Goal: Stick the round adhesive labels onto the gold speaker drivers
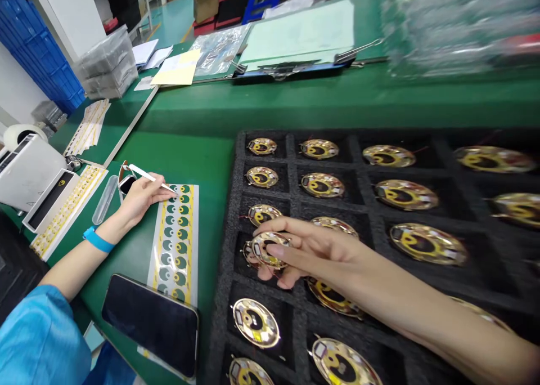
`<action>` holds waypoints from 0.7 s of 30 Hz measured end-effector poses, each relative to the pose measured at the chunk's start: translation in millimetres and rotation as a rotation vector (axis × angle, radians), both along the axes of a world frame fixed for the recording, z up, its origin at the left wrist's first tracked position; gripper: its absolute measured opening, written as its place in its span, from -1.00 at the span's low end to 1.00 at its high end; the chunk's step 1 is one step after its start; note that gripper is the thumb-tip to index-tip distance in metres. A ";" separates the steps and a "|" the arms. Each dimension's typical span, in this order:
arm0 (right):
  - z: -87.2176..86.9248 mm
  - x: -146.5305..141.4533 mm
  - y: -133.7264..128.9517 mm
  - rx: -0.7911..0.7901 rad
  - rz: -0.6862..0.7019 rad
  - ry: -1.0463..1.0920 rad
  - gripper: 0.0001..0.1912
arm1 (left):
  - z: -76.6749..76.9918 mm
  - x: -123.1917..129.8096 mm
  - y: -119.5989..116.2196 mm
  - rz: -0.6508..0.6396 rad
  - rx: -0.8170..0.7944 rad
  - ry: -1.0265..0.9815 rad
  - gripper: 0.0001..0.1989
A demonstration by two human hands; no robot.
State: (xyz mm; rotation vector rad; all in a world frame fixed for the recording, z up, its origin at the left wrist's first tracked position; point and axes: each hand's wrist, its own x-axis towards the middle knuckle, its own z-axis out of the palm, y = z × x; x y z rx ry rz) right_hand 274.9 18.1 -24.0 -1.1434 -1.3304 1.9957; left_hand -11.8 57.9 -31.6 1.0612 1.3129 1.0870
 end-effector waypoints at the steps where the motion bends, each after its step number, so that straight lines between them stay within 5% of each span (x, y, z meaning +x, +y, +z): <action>1: -0.3 0.4 -0.2 -0.002 0.001 -0.001 -0.63 | -2.6 -0.7 -0.9 0.014 0.024 -0.005 -0.63; 10: -24.1 7.9 3.8 0.027 0.081 0.094 -0.72 | -13.1 -2.6 1.6 0.070 0.132 0.074 -0.63; 21: -1.2 4.3 -2.0 -0.027 0.016 0.015 -0.66 | -9.9 -3.8 6.9 0.028 0.106 0.158 -0.68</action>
